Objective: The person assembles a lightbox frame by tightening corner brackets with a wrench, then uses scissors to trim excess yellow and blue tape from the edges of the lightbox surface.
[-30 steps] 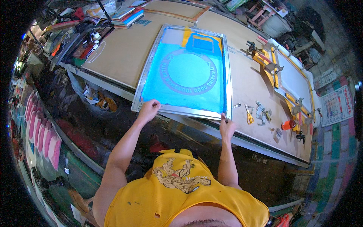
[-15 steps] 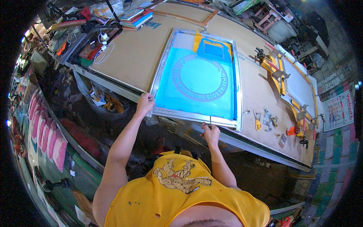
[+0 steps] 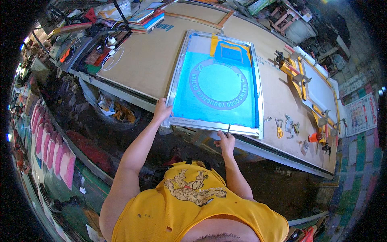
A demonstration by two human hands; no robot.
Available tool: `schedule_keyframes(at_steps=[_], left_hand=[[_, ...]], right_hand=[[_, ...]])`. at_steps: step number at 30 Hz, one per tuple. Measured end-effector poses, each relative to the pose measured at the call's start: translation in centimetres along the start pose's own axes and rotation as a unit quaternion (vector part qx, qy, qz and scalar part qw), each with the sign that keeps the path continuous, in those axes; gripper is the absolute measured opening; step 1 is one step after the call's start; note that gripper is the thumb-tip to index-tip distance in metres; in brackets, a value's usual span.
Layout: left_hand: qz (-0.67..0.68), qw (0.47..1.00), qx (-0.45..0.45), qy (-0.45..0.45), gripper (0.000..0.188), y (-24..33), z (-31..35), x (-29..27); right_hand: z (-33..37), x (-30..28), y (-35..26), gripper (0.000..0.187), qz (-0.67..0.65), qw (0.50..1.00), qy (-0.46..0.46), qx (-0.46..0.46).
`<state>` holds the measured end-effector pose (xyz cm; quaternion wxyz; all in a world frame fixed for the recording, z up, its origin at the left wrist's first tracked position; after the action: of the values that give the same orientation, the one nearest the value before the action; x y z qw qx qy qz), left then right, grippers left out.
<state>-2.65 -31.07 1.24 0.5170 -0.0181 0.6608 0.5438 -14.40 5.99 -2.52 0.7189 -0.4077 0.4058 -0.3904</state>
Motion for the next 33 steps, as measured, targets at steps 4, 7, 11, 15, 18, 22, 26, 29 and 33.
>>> schedule_keyframes(at_steps=[4, 7, 11, 15, 18, 22, 26, 29, 33], left_hand=[[0.059, 0.998, -0.009, 0.003, 0.047, -1.0, -0.9, 0.5], [0.058, 0.998, -0.002, 0.004, 0.048, -1.0, -1.5, 1.0], [0.06, 0.998, -0.018, 0.006, 0.049, -4.7, -2.8, 1.6], [0.07, 0.997, -0.025, -0.009, 0.05, 0.1, -1.0, 0.1], [0.064, 0.997, -0.033, -0.015, 0.05, 1.1, -0.6, -0.6], [0.052, 0.997, -0.046, -0.018, 0.051, -1.5, -1.7, -0.3], [0.023, 1.0, -0.019, -0.007, 0.05, -1.9, -2.3, 0.4], [0.096, 0.993, -0.047, -0.053, 0.054, -1.5, -2.3, 0.3], [0.075, 0.996, -0.039, -0.042, 0.048, 0.8, -1.2, -0.7]], right_hand=[[-0.6, 0.7, 1.6, 0.036, -0.023, 1.0, 0.007, -0.012], [-0.7, 0.8, 1.7, 0.037, -0.032, 0.999, 0.006, -0.009], [1.7, 1.8, -2.5, 0.038, -0.071, 0.996, -0.03, 0.034], [1.3, 1.4, -1.7, 0.038, -0.088, 0.995, -0.019, 0.035], [0.7, 1.5, -1.1, 0.039, -0.069, 0.997, -0.013, 0.03], [0.7, 2.2, -1.4, 0.04, -0.076, 0.997, -0.026, 0.018], [0.9, 2.2, -1.9, 0.04, -0.078, 0.996, -0.026, 0.026], [1.0, 2.2, -2.0, 0.039, -0.076, 0.996, -0.026, 0.025], [0.6, 1.9, -1.2, 0.038, -0.061, 0.998, -0.013, 0.017]])
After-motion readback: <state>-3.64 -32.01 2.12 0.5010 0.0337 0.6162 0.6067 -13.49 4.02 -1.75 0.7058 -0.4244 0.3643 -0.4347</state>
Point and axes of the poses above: each hand's wrist, its own z-axis away from the middle knuckle, its own x-axis out of the palm, y = z × x, the point moved 4 cm from there along -z, towards the middle knuckle, and after that the axes turned 3 degrees about -z, right-handed, at the moved point
